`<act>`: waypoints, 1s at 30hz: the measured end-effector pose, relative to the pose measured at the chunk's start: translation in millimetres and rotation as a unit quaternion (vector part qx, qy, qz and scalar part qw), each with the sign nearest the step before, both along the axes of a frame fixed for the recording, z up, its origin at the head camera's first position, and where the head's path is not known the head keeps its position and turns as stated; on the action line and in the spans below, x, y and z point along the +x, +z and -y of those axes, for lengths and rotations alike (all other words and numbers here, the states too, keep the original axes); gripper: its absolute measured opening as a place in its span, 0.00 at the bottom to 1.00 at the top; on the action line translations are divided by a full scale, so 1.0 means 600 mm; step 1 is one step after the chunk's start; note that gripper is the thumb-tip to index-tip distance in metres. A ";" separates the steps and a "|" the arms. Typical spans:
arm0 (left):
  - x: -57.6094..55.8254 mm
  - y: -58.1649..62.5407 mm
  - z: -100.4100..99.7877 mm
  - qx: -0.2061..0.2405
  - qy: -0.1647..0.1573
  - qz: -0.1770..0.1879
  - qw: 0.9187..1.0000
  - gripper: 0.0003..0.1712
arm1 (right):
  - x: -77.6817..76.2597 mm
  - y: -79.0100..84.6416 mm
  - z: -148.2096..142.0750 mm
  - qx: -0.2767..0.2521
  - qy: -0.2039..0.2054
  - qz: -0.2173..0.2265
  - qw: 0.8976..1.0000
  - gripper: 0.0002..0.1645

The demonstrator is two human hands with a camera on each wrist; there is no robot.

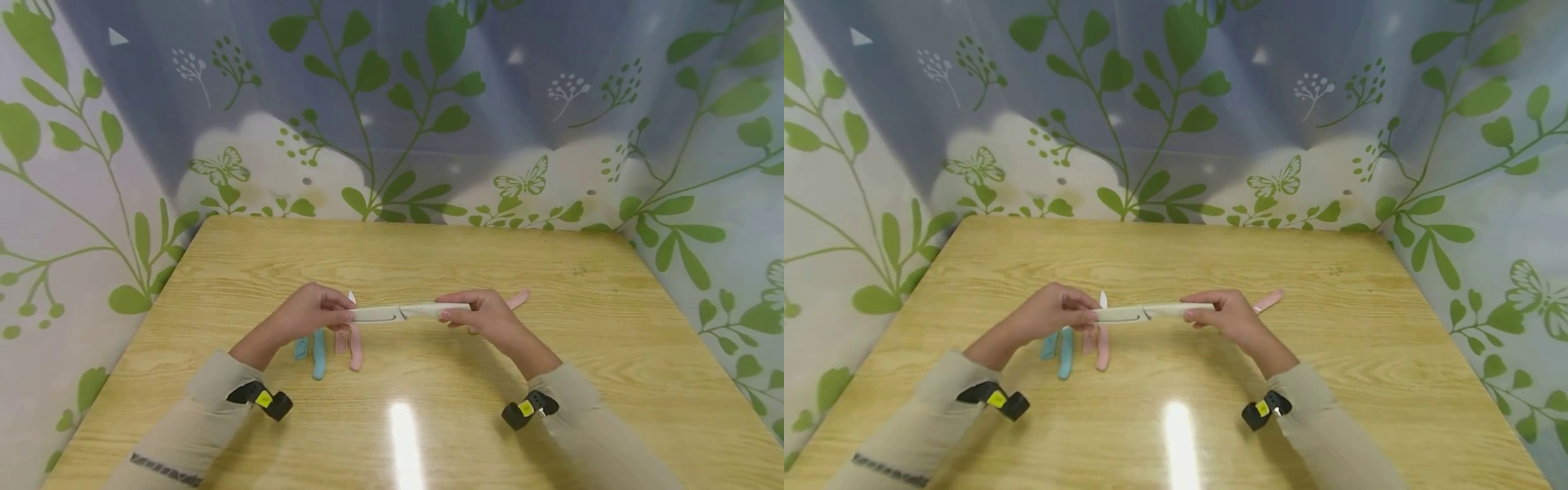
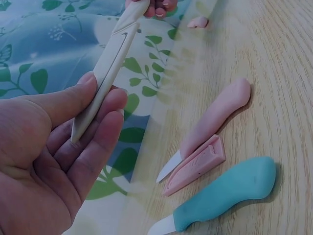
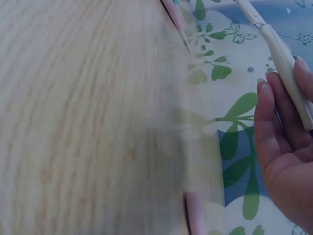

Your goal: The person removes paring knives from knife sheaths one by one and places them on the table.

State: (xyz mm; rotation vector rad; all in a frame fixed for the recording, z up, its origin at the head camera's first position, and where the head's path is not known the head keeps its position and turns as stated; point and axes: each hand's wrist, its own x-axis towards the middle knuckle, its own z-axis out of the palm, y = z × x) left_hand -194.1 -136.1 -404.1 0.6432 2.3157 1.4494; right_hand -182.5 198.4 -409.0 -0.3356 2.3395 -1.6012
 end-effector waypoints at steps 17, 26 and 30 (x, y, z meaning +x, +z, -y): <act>0.003 0.004 -0.002 0.016 -0.014 0.001 1.000 0.10 | 0.002 -0.013 -0.009 -0.037 0.010 -0.003 0.999 0.22; 0.004 0.004 0.001 0.017 -0.014 0.006 1.000 0.09 | 0.002 -0.012 -0.013 -0.045 0.014 -0.004 0.999 0.22; -0.001 -0.001 0.014 0.010 0.006 0.007 1.000 0.09 | 0.001 -0.016 -0.025 -0.052 0.000 0.008 0.999 0.23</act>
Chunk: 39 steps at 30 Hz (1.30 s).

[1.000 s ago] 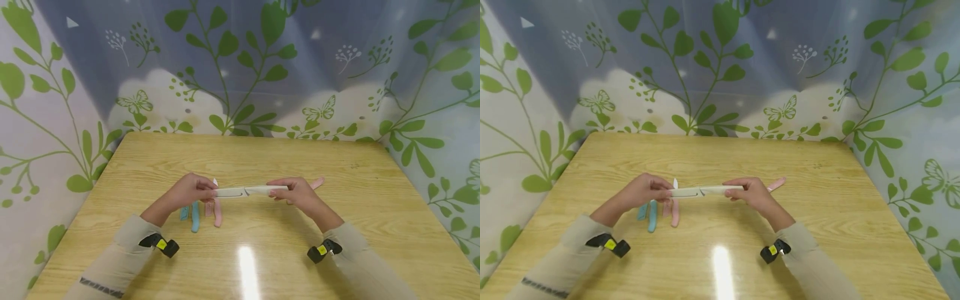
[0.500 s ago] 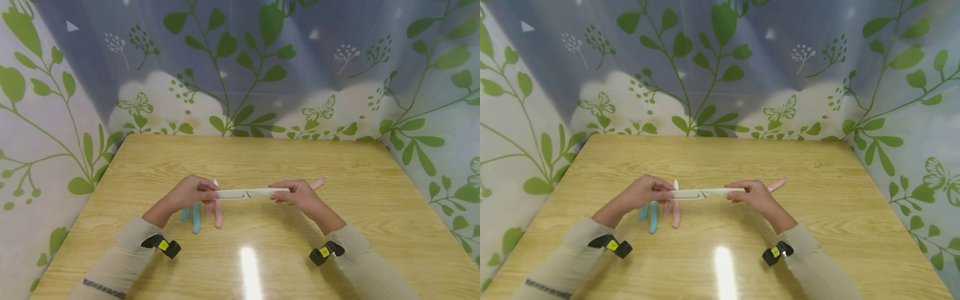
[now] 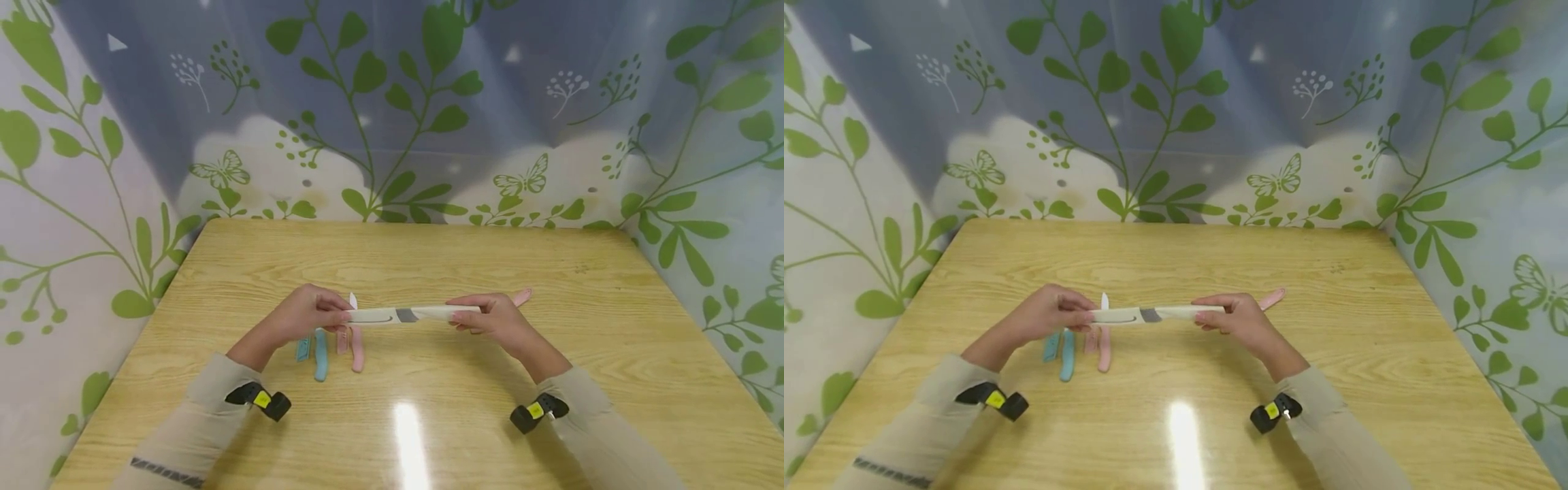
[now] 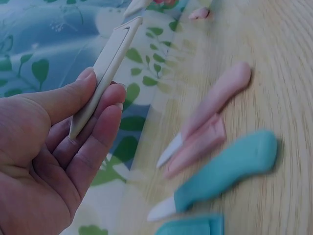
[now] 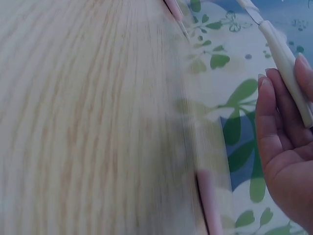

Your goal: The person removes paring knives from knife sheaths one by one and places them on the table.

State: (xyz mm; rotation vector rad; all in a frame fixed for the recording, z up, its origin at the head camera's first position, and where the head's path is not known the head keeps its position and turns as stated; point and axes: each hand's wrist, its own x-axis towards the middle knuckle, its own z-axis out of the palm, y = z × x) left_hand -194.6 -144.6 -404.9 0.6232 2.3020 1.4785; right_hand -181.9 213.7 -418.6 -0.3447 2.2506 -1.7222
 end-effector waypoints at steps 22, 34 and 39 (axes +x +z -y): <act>-0.005 -0.017 0.029 -0.010 0.028 0.008 1.000 0.10 | 0.004 -0.009 -0.030 -0.039 -0.015 0.021 0.999 0.21; -0.001 -0.021 0.030 -0.009 0.033 0.007 0.999 0.10 | 0.007 -0.012 -0.036 -0.047 -0.008 0.016 0.999 0.22; -0.002 -0.023 0.035 -0.014 0.034 0.002 0.999 0.10 | 0.009 -0.010 -0.037 -0.055 -0.010 0.018 0.998 0.22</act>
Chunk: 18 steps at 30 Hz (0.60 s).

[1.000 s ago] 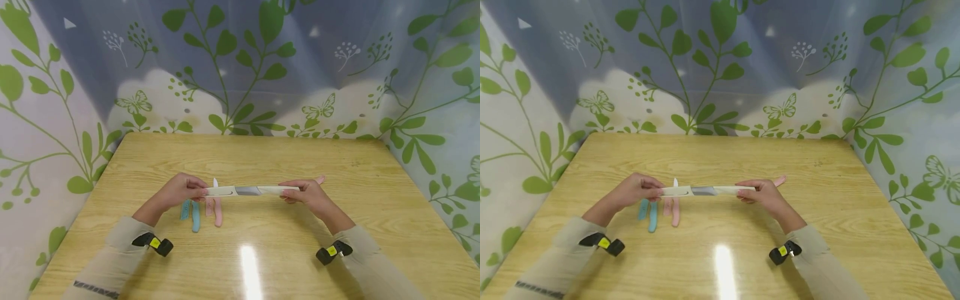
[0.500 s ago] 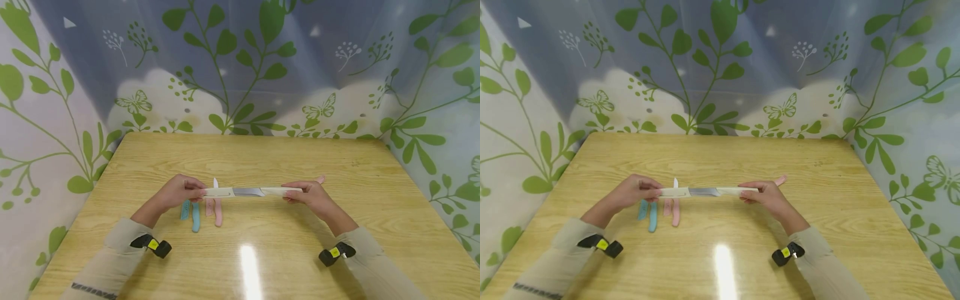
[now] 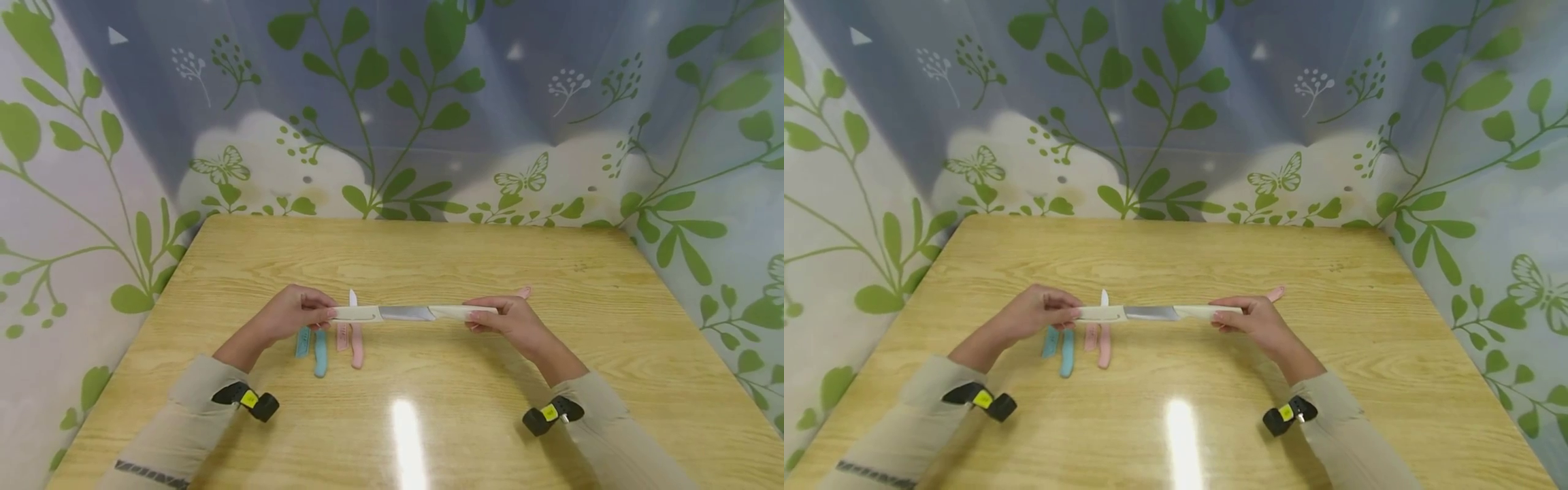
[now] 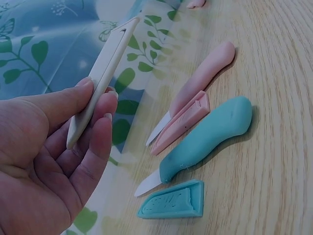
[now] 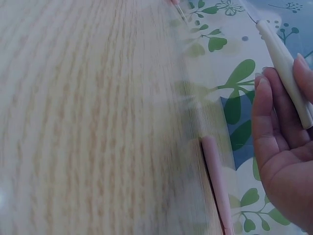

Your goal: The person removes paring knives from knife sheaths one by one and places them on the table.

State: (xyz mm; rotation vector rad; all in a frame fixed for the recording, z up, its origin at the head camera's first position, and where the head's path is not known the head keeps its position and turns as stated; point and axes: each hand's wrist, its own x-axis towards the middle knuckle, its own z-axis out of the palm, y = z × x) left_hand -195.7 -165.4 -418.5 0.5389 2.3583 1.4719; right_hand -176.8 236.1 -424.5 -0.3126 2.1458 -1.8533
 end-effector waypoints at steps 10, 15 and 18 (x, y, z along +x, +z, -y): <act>0.000 0.003 0.005 0.000 0.006 0.005 1.000 0.13 | -0.001 -0.004 -0.006 -0.010 -0.004 -0.001 1.000 0.22; 0.000 0.001 0.008 -0.004 0.013 0.006 1.000 0.13 | 0.000 -0.004 -0.008 -0.015 -0.010 0.001 1.000 0.23; 0.000 0.000 0.009 -0.005 0.018 0.006 1.000 0.13 | -0.001 -0.004 -0.008 -0.013 -0.011 -0.001 1.000 0.23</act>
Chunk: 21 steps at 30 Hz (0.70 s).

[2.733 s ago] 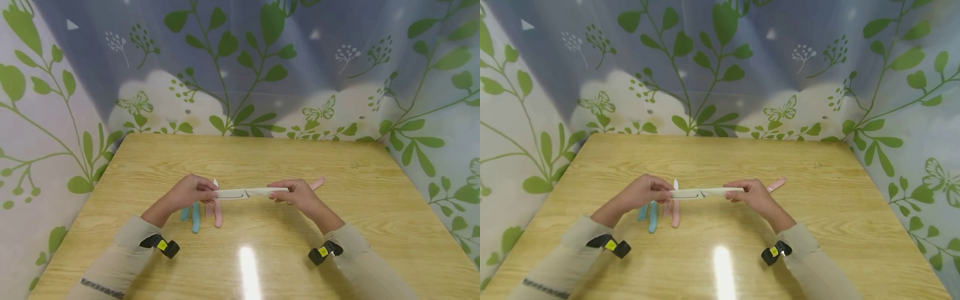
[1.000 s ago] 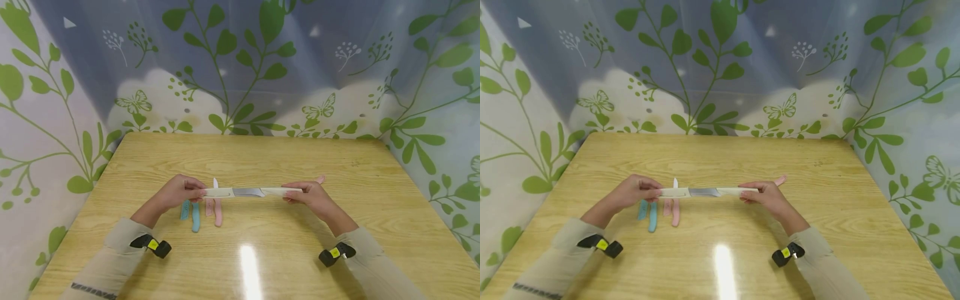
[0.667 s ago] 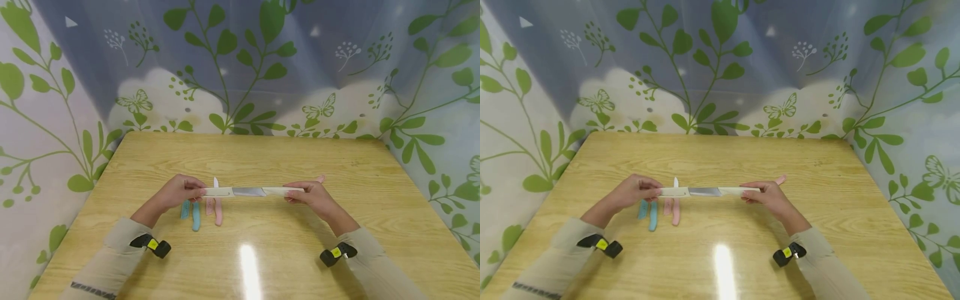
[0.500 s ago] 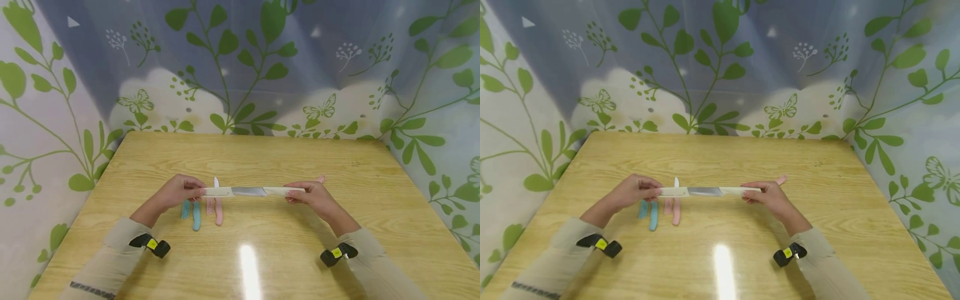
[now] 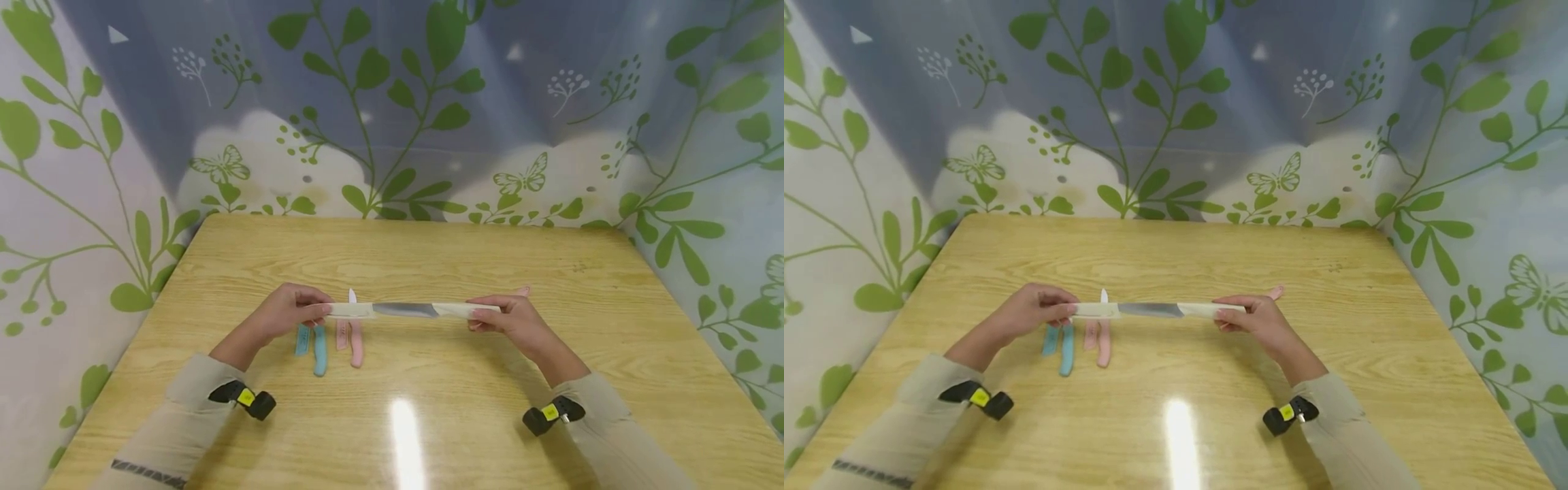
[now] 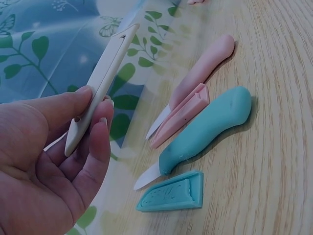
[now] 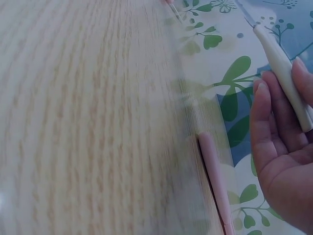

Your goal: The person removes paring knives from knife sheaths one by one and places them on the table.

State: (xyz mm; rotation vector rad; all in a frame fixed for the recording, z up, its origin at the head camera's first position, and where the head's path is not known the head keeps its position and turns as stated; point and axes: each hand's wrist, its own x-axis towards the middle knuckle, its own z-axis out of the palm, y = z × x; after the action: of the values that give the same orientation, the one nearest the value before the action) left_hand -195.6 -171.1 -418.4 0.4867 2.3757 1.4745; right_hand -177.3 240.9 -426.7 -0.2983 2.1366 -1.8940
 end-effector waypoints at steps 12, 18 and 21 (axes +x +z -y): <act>-0.006 -0.007 0.004 -0.005 0.009 0.003 1.000 0.13 | -0.001 -0.006 -0.003 -0.018 -0.025 0.026 0.999 0.24; -0.006 -0.007 0.002 -0.013 0.013 0.009 1.000 0.14 | 0.000 -0.010 0.001 -0.022 -0.036 0.035 0.998 0.21; -0.008 -0.008 -0.001 -0.015 0.019 0.015 1.000 0.13 | 0.001 -0.010 0.007 -0.029 -0.043 0.040 0.998 0.16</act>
State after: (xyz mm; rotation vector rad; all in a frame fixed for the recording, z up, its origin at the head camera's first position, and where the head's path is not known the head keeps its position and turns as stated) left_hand -200.2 -170.7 -423.2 0.4120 2.3938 1.4488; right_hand -176.5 237.0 -432.6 -0.1406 2.0754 -1.9837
